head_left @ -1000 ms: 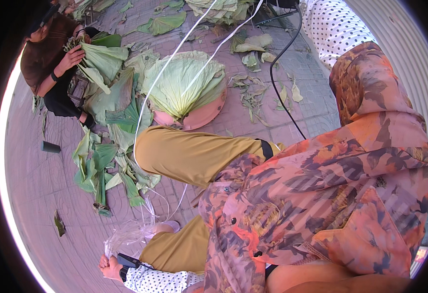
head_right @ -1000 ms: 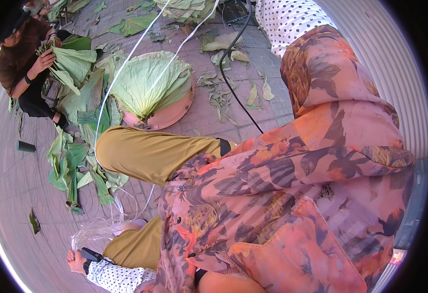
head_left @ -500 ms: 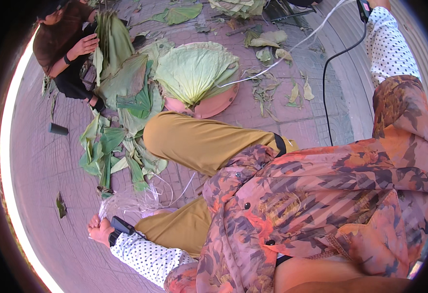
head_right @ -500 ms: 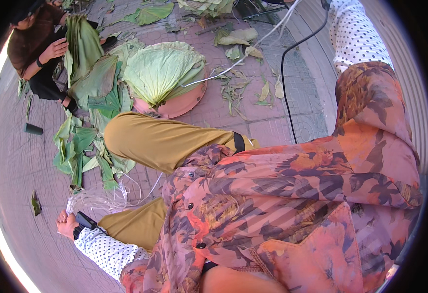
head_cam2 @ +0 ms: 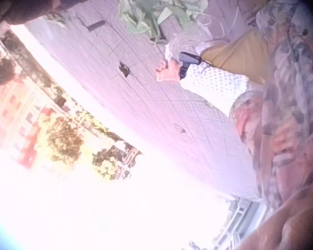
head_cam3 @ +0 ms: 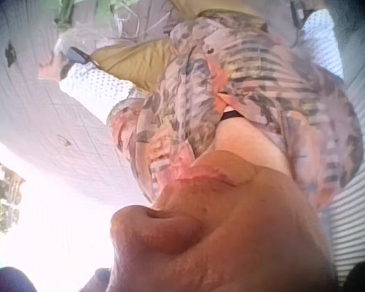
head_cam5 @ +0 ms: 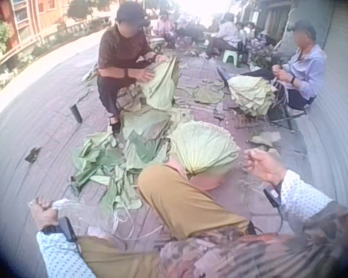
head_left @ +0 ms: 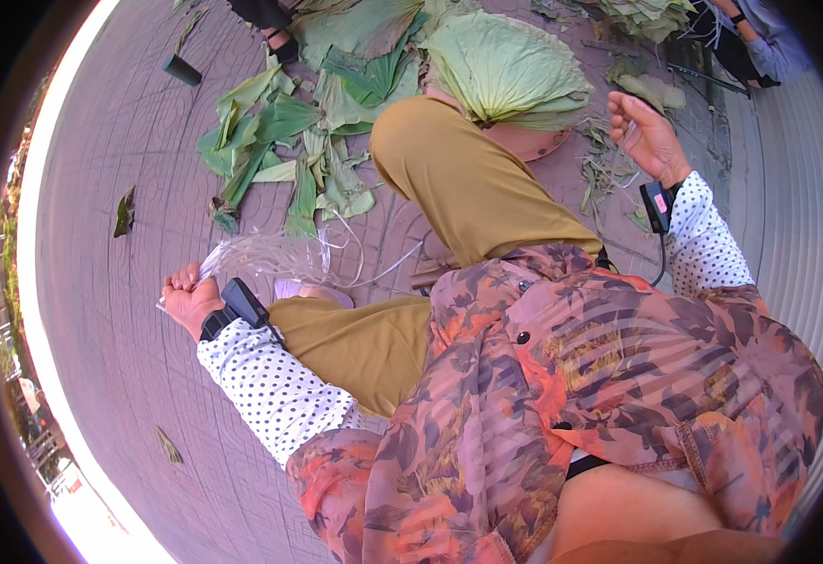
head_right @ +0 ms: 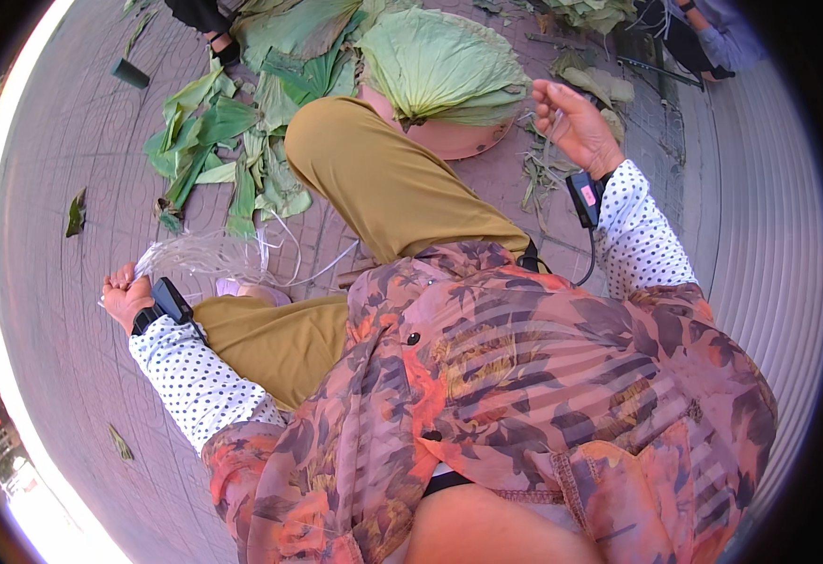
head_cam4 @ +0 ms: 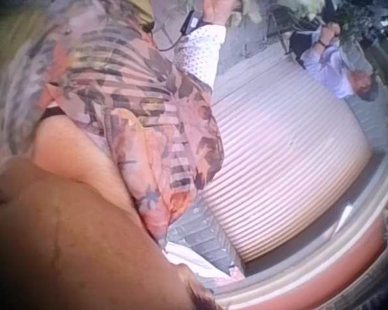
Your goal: The person prepares bundles of lotus leaves by selecting plastic ties from a bunch, arranging them, and then sliding several leaves into the tie to form a secure stack.
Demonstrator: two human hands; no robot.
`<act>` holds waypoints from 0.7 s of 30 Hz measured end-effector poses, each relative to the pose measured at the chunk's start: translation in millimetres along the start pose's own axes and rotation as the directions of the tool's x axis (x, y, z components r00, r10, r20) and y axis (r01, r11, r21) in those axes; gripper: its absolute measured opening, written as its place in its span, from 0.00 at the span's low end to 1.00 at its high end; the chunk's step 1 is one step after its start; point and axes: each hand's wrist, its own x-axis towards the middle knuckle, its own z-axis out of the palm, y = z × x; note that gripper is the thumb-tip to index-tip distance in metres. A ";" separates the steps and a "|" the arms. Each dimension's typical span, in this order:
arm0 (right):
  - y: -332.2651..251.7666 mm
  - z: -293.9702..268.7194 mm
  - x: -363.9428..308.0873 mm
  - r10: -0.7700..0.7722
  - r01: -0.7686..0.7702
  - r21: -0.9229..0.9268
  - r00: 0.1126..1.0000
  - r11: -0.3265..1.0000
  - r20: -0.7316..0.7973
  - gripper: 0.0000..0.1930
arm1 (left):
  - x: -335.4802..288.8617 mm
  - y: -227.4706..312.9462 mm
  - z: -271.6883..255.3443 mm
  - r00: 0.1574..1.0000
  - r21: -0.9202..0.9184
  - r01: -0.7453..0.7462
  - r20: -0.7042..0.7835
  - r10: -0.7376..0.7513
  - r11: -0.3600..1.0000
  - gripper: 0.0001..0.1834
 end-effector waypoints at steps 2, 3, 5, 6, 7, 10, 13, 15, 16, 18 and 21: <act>47.0 13.2 3.1 0.103 -0.104 0.030 0.995 0.994 0.008 0.13 | 3.5 2.6 -5.1 1.000 0.008 -0.013 -0.008 0.013 1.000 0.18; 61.6 18.0 3.9 0.169 -0.169 0.004 0.986 0.986 -0.006 0.12 | 5.2 1.7 -8.1 1.000 0.010 -0.022 0.003 0.022 1.000 0.19; 73.2 26.8 7.8 0.241 -0.241 -0.023 0.970 0.970 -0.027 0.12 | 4.9 -1.7 -15.0 1.000 0.015 -0.027 0.006 0.027 1.000 0.19; 79.9 33.6 11.3 0.254 -0.255 -0.108 0.967 0.961 -0.029 0.12 | 7.7 -0.4 -16.2 0.999 0.010 -0.029 0.022 0.029 1.000 0.20; 84.4 40.1 14.5 0.263 -0.264 -0.194 0.964 0.945 -0.033 0.11 | 10.4 0.5 -17.5 0.999 0.002 -0.029 0.040 0.029 1.000 0.21; 87.4 56.4 19.4 0.199 -0.194 -0.178 0.980 0.965 0.011 0.12 | 24.4 14.3 -32.3 0.998 -0.062 0.034 0.047 -0.031 0.998 0.21; 73.4 64.7 15.7 0.129 -0.114 -0.186 0.989 0.976 0.074 0.12 | 17.3 8.8 -21.8 0.998 -0.056 0.034 0.059 -0.031 0.998 0.21; 61.4 71.8 10.8 0.097 -0.075 -0.194 0.990 0.978 0.103 0.12 | -5.2 -5.7 -0.8 0.997 -0.039 0.043 0.071 -0.040 0.998 0.20; 48.8 76.5 7.9 0.091 -0.063 -0.232 0.990 0.971 0.112 0.12 | -25.1 -19.8 11.1 0.992 0.020 0.038 0.117 -0.040 0.999 0.19; 30.1 92.6 8.8 0.107 -0.064 -0.258 0.982 0.964 0.154 0.12 | -53.6 -31.1 25.5 0.977 0.094 0.042 0.203 -0.060 0.995 0.17; 8.4 123.3 16.2 0.178 -0.112 -0.207 0.927 0.972 0.331 0.14 | -99.0 -41.1 51.6 0.951 0.133 0.041 0.298 -0.079 0.990 0.16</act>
